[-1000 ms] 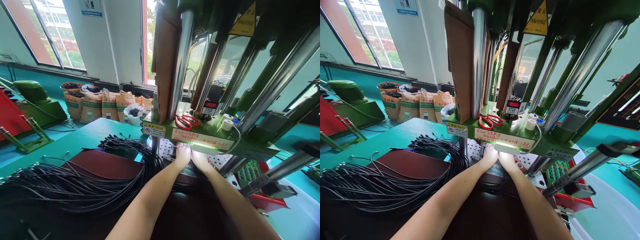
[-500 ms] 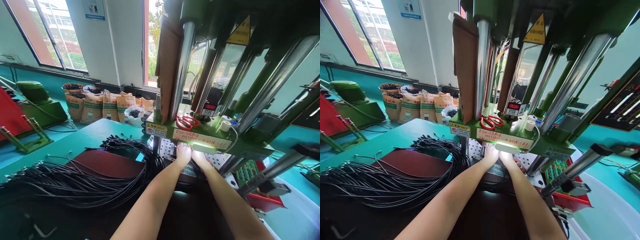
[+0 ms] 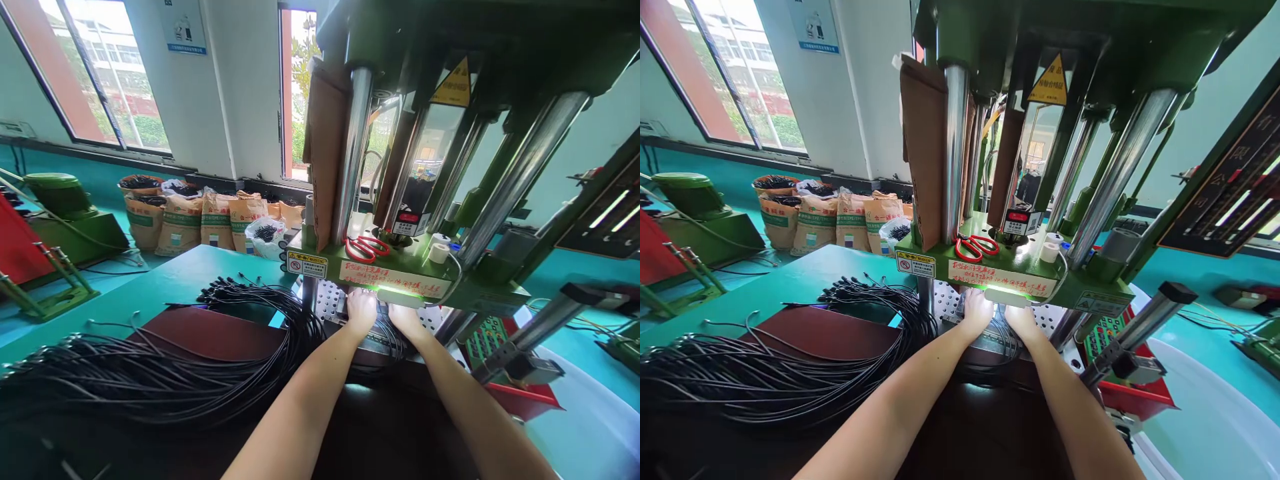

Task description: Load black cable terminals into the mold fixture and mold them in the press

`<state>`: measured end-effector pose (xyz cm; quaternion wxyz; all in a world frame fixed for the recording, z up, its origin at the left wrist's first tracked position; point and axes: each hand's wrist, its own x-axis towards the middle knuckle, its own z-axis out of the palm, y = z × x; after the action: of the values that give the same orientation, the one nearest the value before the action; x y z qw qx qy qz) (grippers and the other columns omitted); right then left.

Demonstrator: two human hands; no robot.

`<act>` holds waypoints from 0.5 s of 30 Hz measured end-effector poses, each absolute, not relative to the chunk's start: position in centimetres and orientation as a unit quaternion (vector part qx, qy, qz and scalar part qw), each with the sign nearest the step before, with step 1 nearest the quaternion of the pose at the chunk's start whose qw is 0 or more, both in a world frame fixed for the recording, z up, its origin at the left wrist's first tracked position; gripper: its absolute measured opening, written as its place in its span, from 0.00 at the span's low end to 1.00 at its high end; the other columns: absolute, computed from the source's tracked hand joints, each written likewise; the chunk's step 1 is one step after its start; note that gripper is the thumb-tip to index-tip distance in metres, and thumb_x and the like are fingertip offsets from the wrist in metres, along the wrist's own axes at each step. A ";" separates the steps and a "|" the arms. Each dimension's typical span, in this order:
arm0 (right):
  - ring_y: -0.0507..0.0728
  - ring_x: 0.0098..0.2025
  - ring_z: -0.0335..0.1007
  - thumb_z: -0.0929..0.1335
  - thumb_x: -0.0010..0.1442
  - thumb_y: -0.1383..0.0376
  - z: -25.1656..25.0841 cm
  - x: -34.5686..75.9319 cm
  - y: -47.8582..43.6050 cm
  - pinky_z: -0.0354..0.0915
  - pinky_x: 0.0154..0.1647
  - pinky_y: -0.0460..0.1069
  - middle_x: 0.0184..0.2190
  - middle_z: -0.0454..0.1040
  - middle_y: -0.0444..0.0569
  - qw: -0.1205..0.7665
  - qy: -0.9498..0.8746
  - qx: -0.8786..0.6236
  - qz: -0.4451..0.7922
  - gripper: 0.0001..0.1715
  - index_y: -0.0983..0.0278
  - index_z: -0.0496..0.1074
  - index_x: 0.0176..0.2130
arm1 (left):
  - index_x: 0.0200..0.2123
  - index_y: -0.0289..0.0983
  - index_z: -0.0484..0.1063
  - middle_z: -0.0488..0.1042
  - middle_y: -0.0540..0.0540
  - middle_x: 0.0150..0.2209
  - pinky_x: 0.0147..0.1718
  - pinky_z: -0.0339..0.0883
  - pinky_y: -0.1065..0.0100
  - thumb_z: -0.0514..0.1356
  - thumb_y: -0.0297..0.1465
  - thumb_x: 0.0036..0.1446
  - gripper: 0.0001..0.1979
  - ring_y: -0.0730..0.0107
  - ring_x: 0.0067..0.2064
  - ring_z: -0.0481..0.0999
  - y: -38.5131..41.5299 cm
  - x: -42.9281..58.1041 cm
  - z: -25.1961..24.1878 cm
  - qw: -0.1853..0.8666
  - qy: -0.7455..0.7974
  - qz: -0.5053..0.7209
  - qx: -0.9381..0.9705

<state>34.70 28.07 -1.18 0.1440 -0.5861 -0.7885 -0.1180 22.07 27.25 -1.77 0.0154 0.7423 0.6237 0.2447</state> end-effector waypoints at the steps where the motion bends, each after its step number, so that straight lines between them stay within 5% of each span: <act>1: 0.57 0.44 0.68 0.60 0.61 0.73 -1.2 34.9 27.9 0.60 0.49 0.54 0.42 0.73 0.52 0.137 -0.789 -0.587 -0.116 0.14 0.66 0.70 0.44 | 0.38 0.37 0.74 0.74 0.42 0.37 0.44 0.59 0.62 0.49 0.25 0.55 0.14 0.61 0.45 0.67 27.3 22.1 -1.8 0.016 0.626 0.243 0.741; 4: 0.57 0.44 0.68 0.57 0.59 0.75 -1.3 35.2 27.1 0.59 0.49 0.51 0.40 0.74 0.53 0.119 -0.795 -0.585 -0.113 0.19 0.65 0.71 0.43 | 0.38 0.36 0.74 0.73 0.42 0.38 0.44 0.60 0.62 0.49 0.26 0.56 0.14 0.61 0.44 0.68 27.4 22.1 -1.8 0.017 0.632 0.239 0.737; 15: 0.56 0.40 0.69 0.62 0.62 0.66 -2.0 32.5 26.8 0.64 0.43 0.54 0.40 0.72 0.54 0.062 -0.785 -0.606 -0.113 0.11 0.70 0.69 0.41 | 0.37 0.36 0.73 0.74 0.42 0.37 0.41 0.64 0.65 0.50 0.23 0.52 0.14 0.63 0.42 0.72 28.2 19.6 -1.3 0.034 0.552 0.170 0.816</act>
<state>32.49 26.82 -2.05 0.0623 -0.6056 -0.7852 -0.1128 19.58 28.17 -1.30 0.0343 0.8157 0.5520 0.1696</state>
